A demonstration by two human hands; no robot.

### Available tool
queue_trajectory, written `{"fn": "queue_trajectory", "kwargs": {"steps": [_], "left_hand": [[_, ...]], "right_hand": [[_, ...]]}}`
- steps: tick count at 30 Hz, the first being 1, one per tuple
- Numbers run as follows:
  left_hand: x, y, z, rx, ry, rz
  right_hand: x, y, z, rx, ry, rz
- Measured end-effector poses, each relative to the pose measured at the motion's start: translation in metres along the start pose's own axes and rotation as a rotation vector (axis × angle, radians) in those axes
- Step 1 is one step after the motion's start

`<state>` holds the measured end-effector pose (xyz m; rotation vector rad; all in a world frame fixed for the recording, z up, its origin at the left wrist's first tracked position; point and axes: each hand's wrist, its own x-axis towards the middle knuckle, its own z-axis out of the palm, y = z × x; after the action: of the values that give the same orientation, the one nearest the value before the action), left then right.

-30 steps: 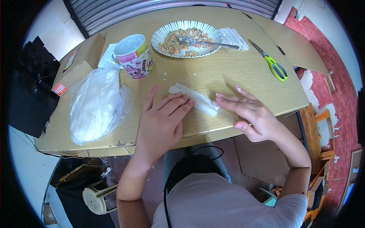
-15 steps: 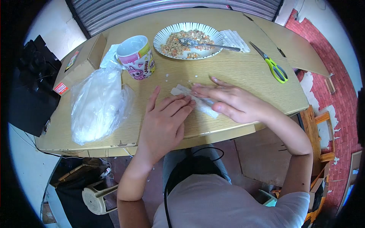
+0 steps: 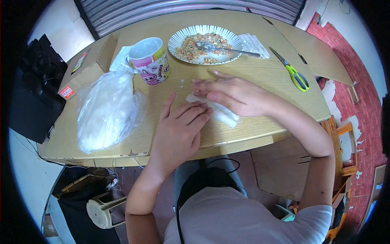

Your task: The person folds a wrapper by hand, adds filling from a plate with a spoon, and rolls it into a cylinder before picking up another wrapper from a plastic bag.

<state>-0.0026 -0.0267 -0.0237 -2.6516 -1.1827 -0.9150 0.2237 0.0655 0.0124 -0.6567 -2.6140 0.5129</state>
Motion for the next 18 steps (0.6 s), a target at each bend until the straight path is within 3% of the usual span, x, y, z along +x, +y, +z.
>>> {"fn": "queue_trajectory", "kwargs": {"steps": [5,18], "left_hand": [[0.000,0.000,0.000,0.002,0.009,-0.003],[0.002,0.003,0.002,-0.029,0.037,-0.051]], "right_hand": [[-0.002,0.001,0.004,-0.140,0.029,-0.031],[-0.003,0.004,0.011,-0.104,0.089,-0.027]]}}
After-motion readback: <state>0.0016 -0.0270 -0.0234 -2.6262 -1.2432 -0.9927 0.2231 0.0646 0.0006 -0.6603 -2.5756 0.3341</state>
